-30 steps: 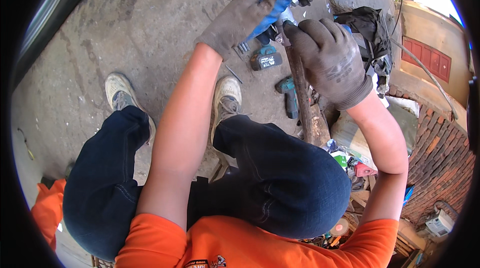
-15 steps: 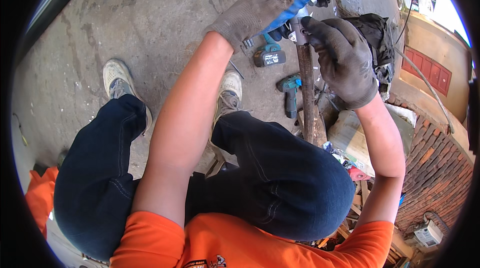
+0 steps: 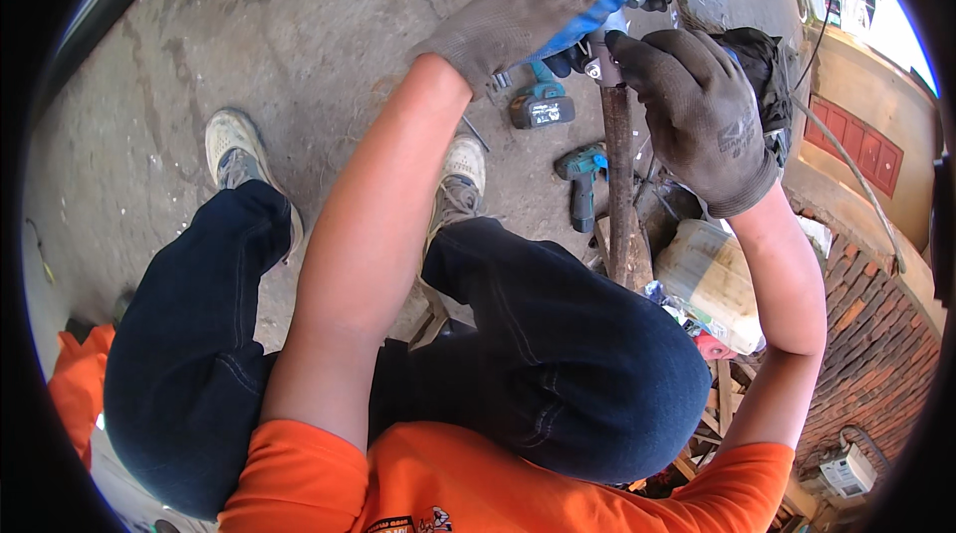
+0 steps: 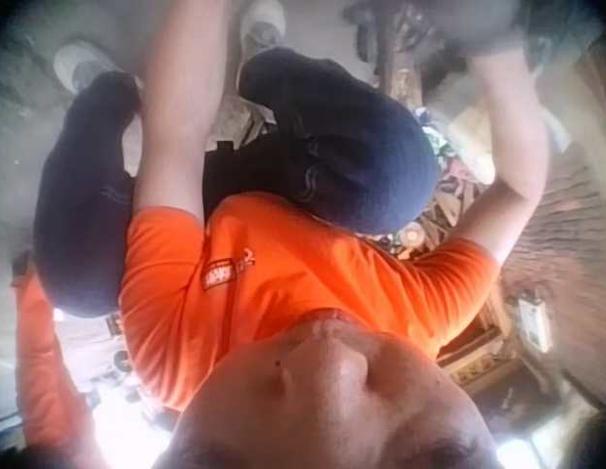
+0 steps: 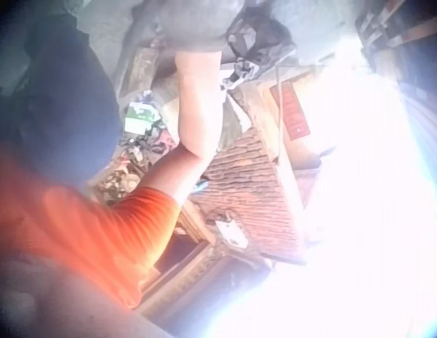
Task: The person squats in a cluttered workshop and uses a brush, hammer, and power drill to clean and work on a metal part. They repeatedly brush the part, tap it with a hammer, and drill into it while handling small metal components.
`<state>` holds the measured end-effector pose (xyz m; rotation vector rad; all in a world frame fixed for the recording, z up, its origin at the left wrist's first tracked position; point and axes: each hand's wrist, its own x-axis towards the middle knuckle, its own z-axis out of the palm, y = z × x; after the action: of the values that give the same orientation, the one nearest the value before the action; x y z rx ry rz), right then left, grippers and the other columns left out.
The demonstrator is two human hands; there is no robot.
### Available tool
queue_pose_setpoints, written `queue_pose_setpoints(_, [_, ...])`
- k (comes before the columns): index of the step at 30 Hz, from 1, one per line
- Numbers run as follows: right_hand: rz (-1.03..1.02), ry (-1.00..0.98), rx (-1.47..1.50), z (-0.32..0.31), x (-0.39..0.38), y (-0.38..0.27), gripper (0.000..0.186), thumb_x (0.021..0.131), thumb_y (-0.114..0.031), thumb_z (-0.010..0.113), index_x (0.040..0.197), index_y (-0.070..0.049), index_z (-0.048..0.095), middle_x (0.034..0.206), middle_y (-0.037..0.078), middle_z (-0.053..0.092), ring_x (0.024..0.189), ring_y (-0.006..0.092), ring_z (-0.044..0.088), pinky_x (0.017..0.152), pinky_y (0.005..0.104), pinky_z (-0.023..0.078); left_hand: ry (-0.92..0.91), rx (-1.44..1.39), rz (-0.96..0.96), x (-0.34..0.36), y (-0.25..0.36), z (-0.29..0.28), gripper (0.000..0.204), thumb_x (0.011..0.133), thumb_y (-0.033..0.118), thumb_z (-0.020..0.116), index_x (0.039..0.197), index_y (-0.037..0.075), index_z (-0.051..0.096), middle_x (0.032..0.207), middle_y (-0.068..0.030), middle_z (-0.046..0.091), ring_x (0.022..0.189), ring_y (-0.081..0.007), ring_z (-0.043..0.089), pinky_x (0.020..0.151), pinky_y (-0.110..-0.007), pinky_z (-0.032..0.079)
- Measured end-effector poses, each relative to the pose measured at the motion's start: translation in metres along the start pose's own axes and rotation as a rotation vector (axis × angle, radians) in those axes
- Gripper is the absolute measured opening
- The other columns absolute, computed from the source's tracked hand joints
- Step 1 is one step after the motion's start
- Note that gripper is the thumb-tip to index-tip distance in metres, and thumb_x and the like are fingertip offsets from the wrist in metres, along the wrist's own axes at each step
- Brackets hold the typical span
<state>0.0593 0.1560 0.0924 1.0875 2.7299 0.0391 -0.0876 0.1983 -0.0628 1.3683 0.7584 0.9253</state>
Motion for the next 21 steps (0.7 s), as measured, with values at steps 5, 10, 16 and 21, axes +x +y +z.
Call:
queue_pose_setpoints(5, [-0.065, 0.022, -0.152, 0.003, 0.006, -0.010, 0.035, 0.074, -0.012, 0.067, 0.109, -0.007, 0.065, 0.094, 0.006, 0.060, 0.083, 0.0244, 0.061, 0.071, 0.0369, 0.050, 0.322, 0.641, 0.630, 0.019, -0.055, 0.016, 0.047, 0.100, 0.027, 0.053, 0.145, 0.019, 0.040, 0.112, -0.0117, 0.062, 0.089, -0.0258, 0.066, 0.081, -0.037, 0.059])
queue_pose_setpoints(10, [-0.062, -0.016, -0.286, 0.000, 0.009, -0.020, 0.029, 0.075, -0.014, 0.063, 0.103, -0.004, 0.065, 0.087, 0.008, 0.058, 0.077, 0.0223, 0.061, 0.064, 0.0339, 0.050, 0.242, 0.595, 0.629, 0.019, -0.064, 0.018, 0.045, 0.102, 0.028, 0.049, 0.145, 0.016, 0.040, 0.110, -0.0114, 0.060, 0.093, -0.0267, 0.065, 0.083, -0.037, 0.058])
queue_pose_setpoints(16, [-0.020, -0.042, -0.400, 0.000, 0.007, -0.019, 0.019, 0.075, -0.015, 0.062, 0.092, -0.005, 0.063, 0.083, 0.006, 0.059, 0.074, 0.0207, 0.062, 0.057, 0.0316, 0.050, -0.262, -0.528, -0.152, 0.000, 0.005, -0.019, 0.039, 0.100, 0.027, 0.054, 0.135, 0.011, 0.055, 0.130, -0.0151, 0.058, 0.107, -0.0301, 0.063, 0.091, -0.037, 0.052])
queue_pose_setpoints(21, [-0.047, 0.004, -0.474, 0.003, 0.020, -0.018, 0.013, 0.076, -0.016, 0.062, 0.085, -0.007, 0.063, 0.075, 0.006, 0.060, 0.068, 0.0189, 0.064, 0.052, 0.0310, 0.051, 0.086, 0.275, 0.490, 0.003, -0.034, -0.009, 0.032, 0.100, 0.025, 0.052, 0.124, 0.006, 0.061, 0.103, -0.0125, 0.066, 0.092, -0.0215, 0.063, 0.081, -0.035, 0.051])
